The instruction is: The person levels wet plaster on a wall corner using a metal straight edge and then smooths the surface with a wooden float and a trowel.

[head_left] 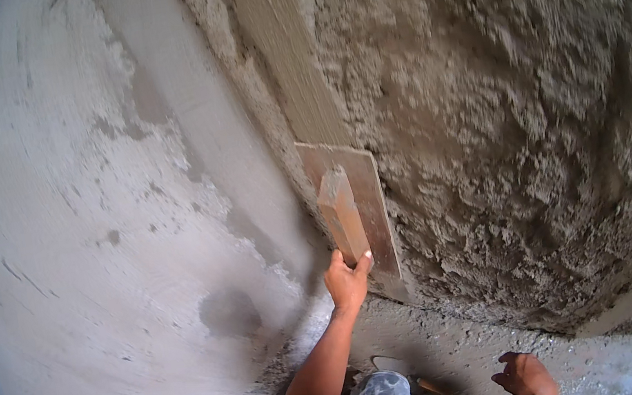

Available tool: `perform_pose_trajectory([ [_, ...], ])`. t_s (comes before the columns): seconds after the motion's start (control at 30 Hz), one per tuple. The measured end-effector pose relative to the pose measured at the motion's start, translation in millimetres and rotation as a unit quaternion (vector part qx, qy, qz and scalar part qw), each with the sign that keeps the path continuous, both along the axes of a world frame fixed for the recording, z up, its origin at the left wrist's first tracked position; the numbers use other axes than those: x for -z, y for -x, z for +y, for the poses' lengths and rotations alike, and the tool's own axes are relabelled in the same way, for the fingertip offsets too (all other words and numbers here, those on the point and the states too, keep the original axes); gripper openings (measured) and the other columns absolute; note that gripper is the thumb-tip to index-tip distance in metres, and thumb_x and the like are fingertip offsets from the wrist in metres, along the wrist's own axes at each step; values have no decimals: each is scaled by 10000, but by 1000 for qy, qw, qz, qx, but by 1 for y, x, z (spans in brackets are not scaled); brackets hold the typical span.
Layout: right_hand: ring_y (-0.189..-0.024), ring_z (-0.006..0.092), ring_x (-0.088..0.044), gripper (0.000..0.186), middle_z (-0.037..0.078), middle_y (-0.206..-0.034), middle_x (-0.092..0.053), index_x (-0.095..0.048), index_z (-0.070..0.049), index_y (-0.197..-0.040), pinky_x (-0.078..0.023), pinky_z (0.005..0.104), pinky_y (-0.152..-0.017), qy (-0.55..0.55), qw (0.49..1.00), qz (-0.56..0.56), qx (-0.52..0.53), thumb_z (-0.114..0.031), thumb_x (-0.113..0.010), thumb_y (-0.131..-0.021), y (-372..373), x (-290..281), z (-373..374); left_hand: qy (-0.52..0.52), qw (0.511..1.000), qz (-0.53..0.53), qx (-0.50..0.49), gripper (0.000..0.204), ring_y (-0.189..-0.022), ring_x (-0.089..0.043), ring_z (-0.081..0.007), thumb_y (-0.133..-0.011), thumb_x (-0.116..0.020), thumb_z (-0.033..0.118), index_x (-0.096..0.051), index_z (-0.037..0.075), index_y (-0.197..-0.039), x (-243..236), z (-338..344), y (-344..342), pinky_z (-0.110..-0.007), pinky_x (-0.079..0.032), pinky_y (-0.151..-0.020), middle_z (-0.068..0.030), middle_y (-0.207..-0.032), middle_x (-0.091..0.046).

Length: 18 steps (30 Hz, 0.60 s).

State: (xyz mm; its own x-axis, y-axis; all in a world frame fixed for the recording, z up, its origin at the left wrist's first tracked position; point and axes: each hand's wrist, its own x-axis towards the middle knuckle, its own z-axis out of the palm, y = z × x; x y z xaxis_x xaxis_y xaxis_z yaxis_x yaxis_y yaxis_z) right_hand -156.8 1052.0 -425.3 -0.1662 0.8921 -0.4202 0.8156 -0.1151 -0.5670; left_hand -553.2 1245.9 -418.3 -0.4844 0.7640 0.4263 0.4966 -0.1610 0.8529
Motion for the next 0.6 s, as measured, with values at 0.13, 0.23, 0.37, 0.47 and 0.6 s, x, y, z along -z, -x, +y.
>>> perform_pose_trajectory([
  [0.13,-969,346,-729,552,163,-975,-762,-697,-73,-1247,-573,430,-879,-4,998,-52,-21,-400,-796,-814,-2,-23,5,-67,997,-28,26,314,-857,-744,-205,-853,-814,160,-626,-43,-1001,-123,1,6,-348,-565,-764,-182,-934,-766],
  [0.23,-980,363,-718,532,200,-1012,-744,-672,-68,-1261,-567,449,-859,-30,998,-44,-19,-363,-785,-832,-5,-58,-7,-97,994,-36,46,270,-869,-707,-145,-868,-802,105,-620,-49,-994,-223,6,1,-318,-559,-771,-159,-960,-761],
  [0.37,-1141,398,-659,549,247,-1177,-698,-632,-73,-1310,-540,488,-947,21,997,-66,-31,-364,-761,-862,-6,-142,-13,-133,989,-38,60,265,-854,-682,-125,-874,-803,113,-620,-49,-976,-357,14,5,-307,-549,-759,-145,-953,-752],
  [0.47,-1162,389,-649,567,228,-1213,-695,-629,-75,-1318,-543,466,-960,33,996,-69,-44,-400,-746,-869,-8,-214,-26,-155,987,-11,43,263,-823,-659,-115,-871,-806,115,-618,-48,-955,-473,13,8,-306,-542,-740,-131,-928,-747],
  [0.6,-1085,390,-668,608,224,-1149,-705,-620,-63,-1320,-545,465,-952,41,951,254,171,-407,-773,-842,-32,-146,-64,-230,972,21,33,290,-783,-636,-114,-863,-818,158,-614,-38,-926,-620,28,12,-320,-534,-719,-123,-874,-739],
])
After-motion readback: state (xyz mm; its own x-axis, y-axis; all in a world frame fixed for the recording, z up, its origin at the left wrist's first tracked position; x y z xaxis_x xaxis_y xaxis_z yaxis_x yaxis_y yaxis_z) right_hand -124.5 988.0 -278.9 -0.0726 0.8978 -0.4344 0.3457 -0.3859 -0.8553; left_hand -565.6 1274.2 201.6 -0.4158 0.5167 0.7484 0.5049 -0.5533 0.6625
